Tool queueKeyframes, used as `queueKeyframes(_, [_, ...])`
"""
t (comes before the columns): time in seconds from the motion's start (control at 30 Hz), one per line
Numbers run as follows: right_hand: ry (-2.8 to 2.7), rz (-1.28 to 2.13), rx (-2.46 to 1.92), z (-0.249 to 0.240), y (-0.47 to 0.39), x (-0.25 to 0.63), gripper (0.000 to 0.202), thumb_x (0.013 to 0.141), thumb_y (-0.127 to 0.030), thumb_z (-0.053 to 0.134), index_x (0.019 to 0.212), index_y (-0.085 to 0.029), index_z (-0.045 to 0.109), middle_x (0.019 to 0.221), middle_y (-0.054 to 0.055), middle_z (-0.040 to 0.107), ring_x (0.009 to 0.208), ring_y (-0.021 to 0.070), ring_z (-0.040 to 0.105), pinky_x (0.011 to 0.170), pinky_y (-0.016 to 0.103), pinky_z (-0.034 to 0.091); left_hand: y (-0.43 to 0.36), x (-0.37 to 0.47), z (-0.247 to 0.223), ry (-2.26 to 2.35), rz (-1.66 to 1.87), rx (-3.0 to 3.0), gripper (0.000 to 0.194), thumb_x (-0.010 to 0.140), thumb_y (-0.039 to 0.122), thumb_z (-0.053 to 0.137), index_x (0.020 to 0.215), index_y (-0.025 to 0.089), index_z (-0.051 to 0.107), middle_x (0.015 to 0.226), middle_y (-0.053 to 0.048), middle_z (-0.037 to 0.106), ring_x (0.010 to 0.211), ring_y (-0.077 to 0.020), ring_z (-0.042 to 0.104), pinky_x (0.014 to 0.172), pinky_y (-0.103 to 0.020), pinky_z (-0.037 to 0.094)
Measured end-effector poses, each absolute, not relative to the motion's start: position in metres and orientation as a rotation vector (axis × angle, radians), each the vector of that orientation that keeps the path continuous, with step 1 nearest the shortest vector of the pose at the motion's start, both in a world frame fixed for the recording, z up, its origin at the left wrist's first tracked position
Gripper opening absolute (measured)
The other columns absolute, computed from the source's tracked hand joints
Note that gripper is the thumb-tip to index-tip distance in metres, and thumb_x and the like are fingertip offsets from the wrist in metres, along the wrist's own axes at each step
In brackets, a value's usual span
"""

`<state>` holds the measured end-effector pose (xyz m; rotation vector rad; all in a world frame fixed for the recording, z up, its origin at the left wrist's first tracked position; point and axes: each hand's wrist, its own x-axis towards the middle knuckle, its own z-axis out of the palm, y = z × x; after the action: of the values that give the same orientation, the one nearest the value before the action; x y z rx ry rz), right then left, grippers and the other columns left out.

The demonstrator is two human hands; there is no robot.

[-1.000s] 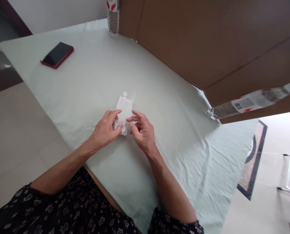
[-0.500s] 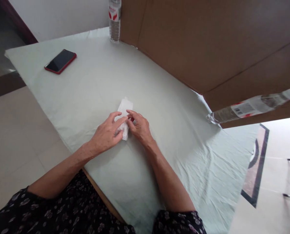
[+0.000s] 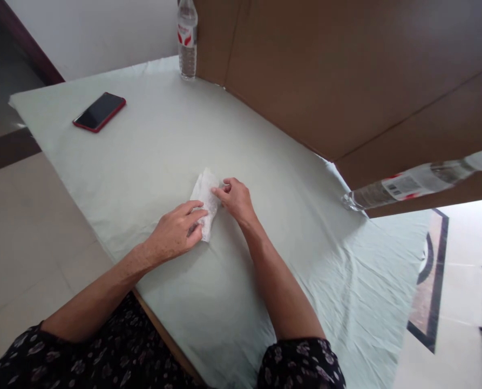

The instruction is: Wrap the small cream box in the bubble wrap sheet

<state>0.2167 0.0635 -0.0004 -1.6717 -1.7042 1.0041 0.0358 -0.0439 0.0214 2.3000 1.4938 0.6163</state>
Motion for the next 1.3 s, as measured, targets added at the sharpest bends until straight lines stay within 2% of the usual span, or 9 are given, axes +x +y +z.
queueKeyframes(0.1, [-1.703,1.052,-1.714,-0.001,0.074,0.207,0.045,0.073,-0.045,0.074,0.105,-0.015,0.064,0.077,0.000,0.064,0.055,0.0136,0.057,0.051,0.028,0.044,-0.044,0.036,0.020,1.481,0.645,2.318,0.033,0.090,0.014,0.052,0.118,0.018,0.069,0.138,-0.012,0.064,0.117,-0.0256,0.067,0.098,-0.039,0.058])
queueKeyframes(0.23, [-1.710,1.093,-1.675,-0.003,0.080,0.200,0.029,0.066,-0.039,0.074,0.080,-0.018,0.060,0.067,-0.004,0.054,0.057,0.0105,0.048,0.052,0.025,0.037,-0.044,0.036,0.021,1.467,0.651,2.332,0.036,0.089,0.013,0.052,0.121,0.018,0.068,0.139,-0.011,0.065,0.114,-0.0250,0.068,0.097,-0.039,0.058])
queueKeyframes(0.4, [-1.618,1.288,-1.419,0.000,0.075,0.196,0.027,0.066,-0.038,0.072,0.063,-0.020,0.053,0.062,-0.006,0.046,0.059,0.0092,0.040,0.055,0.025,0.031,-0.043,0.036,0.023,1.442,0.634,2.303,0.039,0.089,0.011,0.050,0.123,0.018,0.067,0.124,-0.008,0.073,0.105,-0.0242,0.068,0.094,-0.039,0.057])
queueKeyframes(0.6, [-1.371,1.428,-1.105,0.012,0.053,0.194,0.031,0.068,-0.045,0.081,0.077,-0.019,0.065,0.074,-0.002,0.060,0.069,0.0129,0.051,0.064,0.027,0.043,-0.045,0.035,0.014,1.470,0.760,2.239,0.032,0.091,0.014,0.051,0.117,0.019,0.068,0.117,-0.008,0.074,0.105,-0.0246,0.068,0.093,-0.038,0.057])
queueKeyframes(0.73, [-1.423,1.386,-1.007,0.021,0.032,0.199,0.032,0.075,-0.048,0.081,0.079,-0.021,0.064,0.075,-0.002,0.060,0.071,0.0133,0.052,0.067,0.027,0.045,-0.052,0.037,0.005,1.636,0.960,2.126,0.027,0.086,0.020,0.060,0.112,0.019,0.066,0.116,-0.011,0.067,0.101,-0.0250,0.068,0.088,-0.038,0.059])
queueKeyframes(0.87, [-1.608,1.194,-1.046,0.030,0.009,0.203,0.019,0.085,-0.039,0.073,0.082,-0.021,0.066,0.074,-0.003,0.060,0.068,0.0125,0.054,0.066,0.027,0.045,-0.054,0.039,-0.001,1.761,1.129,1.959,0.046,0.078,0.021,0.069,0.122,0.016,0.057,0.115,-0.013,0.062,0.110,-0.0294,0.064,0.096,-0.043,0.057])
queueKeyframes(1.0, [-1.820,0.999,-1.032,0.027,-0.018,0.206,0.005,0.091,-0.026,0.064,0.093,-0.024,0.069,0.091,0.000,0.075,0.083,0.0167,0.069,0.080,0.031,0.053,-0.051,0.036,-0.002,1.672,1.138,1.941,0.067,0.079,0.021,0.071,0.140,0.016,0.045,0.138,-0.018,0.054,0.131,-0.0331,0.053,0.110,-0.051,0.048])
queueKeyframes(1.13, [-1.994,0.715,-0.929,0.013,-0.039,0.208,0.018,0.093,-0.015,0.056,0.101,-0.026,0.068,0.113,0.005,0.078,0.108,0.0217,0.073,0.096,0.039,0.055,-0.048,0.026,0.001,1.472,1.002,1.921,0.042,0.081,0.020,0.071,0.120,0.020,0.057,0.147,-0.018,0.050,0.138,-0.0333,0.051,0.112,-0.052,0.045])
queueKeyframes(1.3, [-2.099,0.474,-0.790,-0.005,-0.047,0.214,0.027,0.093,-0.014,0.056,0.114,-0.027,0.065,0.123,0.010,0.075,0.119,0.0238,0.070,0.100,0.044,0.057,-0.046,0.010,0.006,1.336,0.930,1.935,0.018,0.082,0.018,0.068,0.098,0.021,0.061,0.135,-0.015,0.064,0.130,-0.0306,0.060,0.107,-0.048,0.050])
